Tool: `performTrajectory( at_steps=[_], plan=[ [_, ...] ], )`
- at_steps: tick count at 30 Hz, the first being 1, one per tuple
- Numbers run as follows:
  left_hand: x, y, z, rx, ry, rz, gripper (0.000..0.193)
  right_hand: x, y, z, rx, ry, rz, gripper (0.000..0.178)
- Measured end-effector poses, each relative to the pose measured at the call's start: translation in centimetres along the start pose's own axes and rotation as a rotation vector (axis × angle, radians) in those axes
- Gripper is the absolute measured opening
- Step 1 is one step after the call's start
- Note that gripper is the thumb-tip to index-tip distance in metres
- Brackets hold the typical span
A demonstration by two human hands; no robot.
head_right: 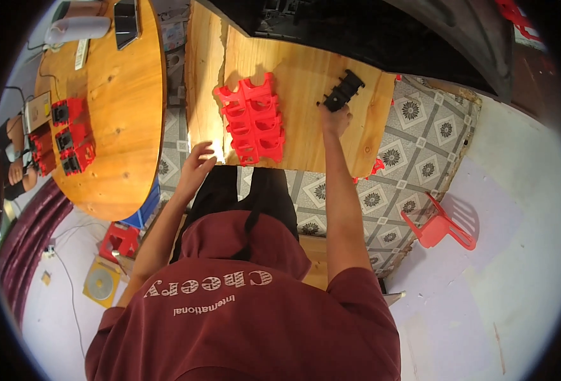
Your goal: The person assembles red plastic parts and black plastic parts into assembled toys by hand on a table.
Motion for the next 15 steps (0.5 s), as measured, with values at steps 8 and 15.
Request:
performTrajectory(
  at_steps=[8, 15],
  plan=[
    [2.7, -7.6, -6.1, -0.141, -0.118, 0.093, 0.085, 10.4, 12.2, 0.8, 0.152, -0.573, 0.491, 0.07],
    [6.3, -11.8, -7.6, -0.339, -0.133, -0.078, 0.052, 19.6, 9.3, -2.6, 0.576, 0.113, 1.047, 0.052]
  ],
)
Point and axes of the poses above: each hand's wrist, its own y-axis away from the middle knuckle, its own z-axis out of the back of the hand, x = y × z, the point moved 4 cm from there along -y, towards the middle knuckle, and after that the axes turned 11 degrees about -x, right-handed, at the moved point
